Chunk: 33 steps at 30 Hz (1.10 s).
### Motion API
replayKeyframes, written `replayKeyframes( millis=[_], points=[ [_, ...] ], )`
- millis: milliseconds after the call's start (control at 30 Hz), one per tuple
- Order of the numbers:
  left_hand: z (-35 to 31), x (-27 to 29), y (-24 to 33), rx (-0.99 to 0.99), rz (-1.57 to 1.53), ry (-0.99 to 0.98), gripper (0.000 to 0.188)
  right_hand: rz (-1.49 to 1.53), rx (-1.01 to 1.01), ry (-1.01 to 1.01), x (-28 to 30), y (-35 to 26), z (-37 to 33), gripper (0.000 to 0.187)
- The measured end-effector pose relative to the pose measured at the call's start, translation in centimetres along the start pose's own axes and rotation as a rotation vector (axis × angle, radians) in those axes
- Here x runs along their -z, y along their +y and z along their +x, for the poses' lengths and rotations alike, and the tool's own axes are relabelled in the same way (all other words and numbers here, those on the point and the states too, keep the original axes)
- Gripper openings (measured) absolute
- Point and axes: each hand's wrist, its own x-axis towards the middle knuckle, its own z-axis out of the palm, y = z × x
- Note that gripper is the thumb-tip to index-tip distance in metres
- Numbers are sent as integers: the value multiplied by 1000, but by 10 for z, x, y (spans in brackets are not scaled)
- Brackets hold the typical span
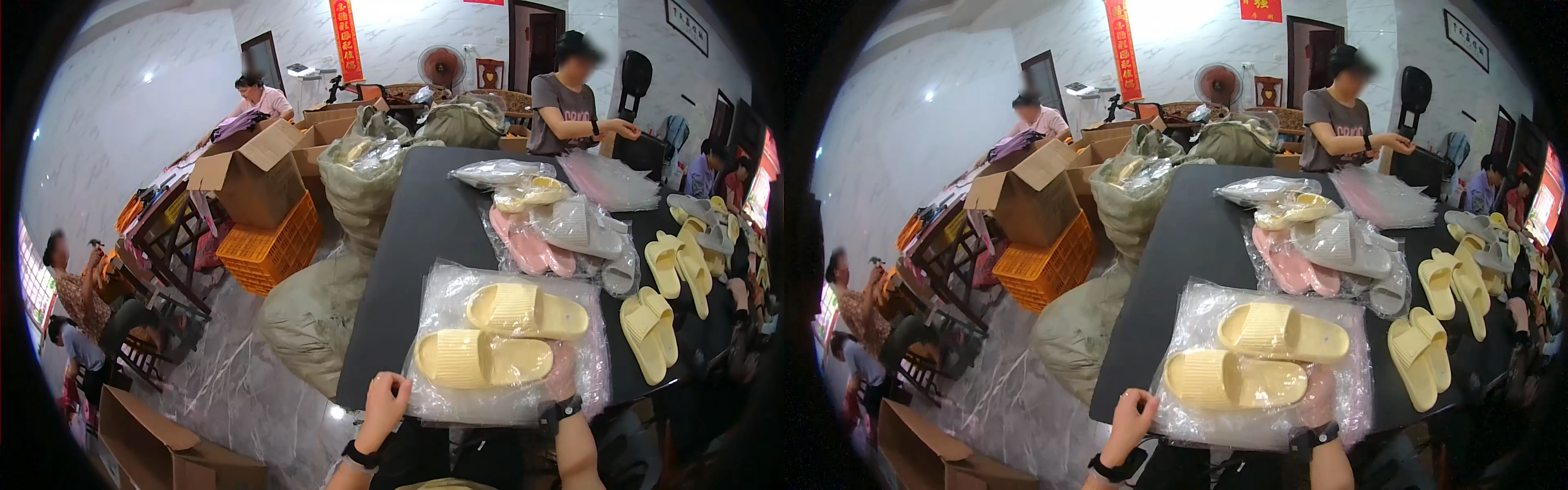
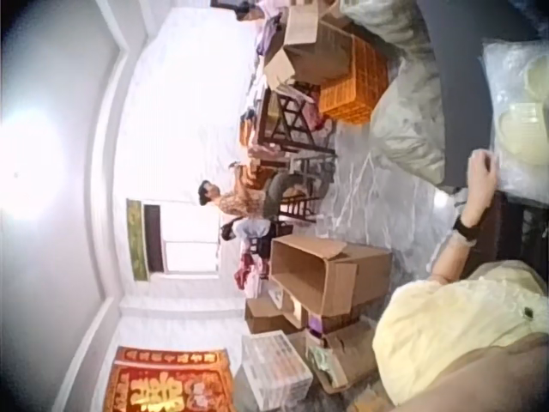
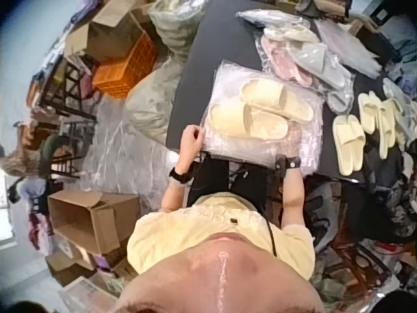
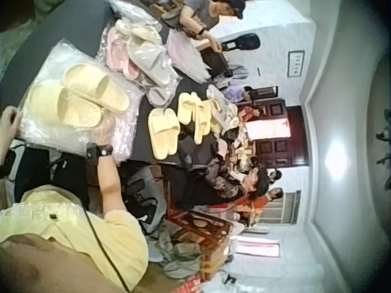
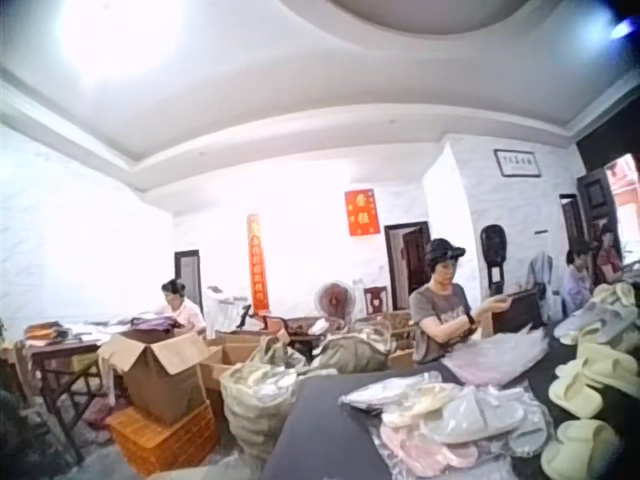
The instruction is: The recorder is sorting and inspecting various sandals/slippers at a workstation.
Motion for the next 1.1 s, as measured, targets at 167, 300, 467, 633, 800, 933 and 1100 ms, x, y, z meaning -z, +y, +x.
replayKeyframes(
  millis=[167, 300, 467, 633, 800, 933, 1100],
  points=[
    [-2, -3, 20, -51, -134, 174, 11, -733, 249, -47, -36, -60, -11, 37],
    [-7, -3, 31, 192, -385, 12, 13, 87, -39, 124, -45, -44, -17, 46],
    [-16, -17, 14, 45, 2, 134, 19, 334, -164, 6, -50, -55, -21, 49],
    [-11, -16, 33, -86, 192, 140, 27, 55, -70, 49, -40, -48, -23, 49],
    [-19, -17, 29, -82, 297, 108, 23, -33, -57, 23, -41, -46, -23, 50],
    [-13, -17, 42, -159, 404, 225, 14, -70, -44, 23, -42, -48, -22, 51],
    [-17, -29, 14, -109, 359, 113, 12, -120, -21, 24, -45, -53, -22, 51]
  ],
)
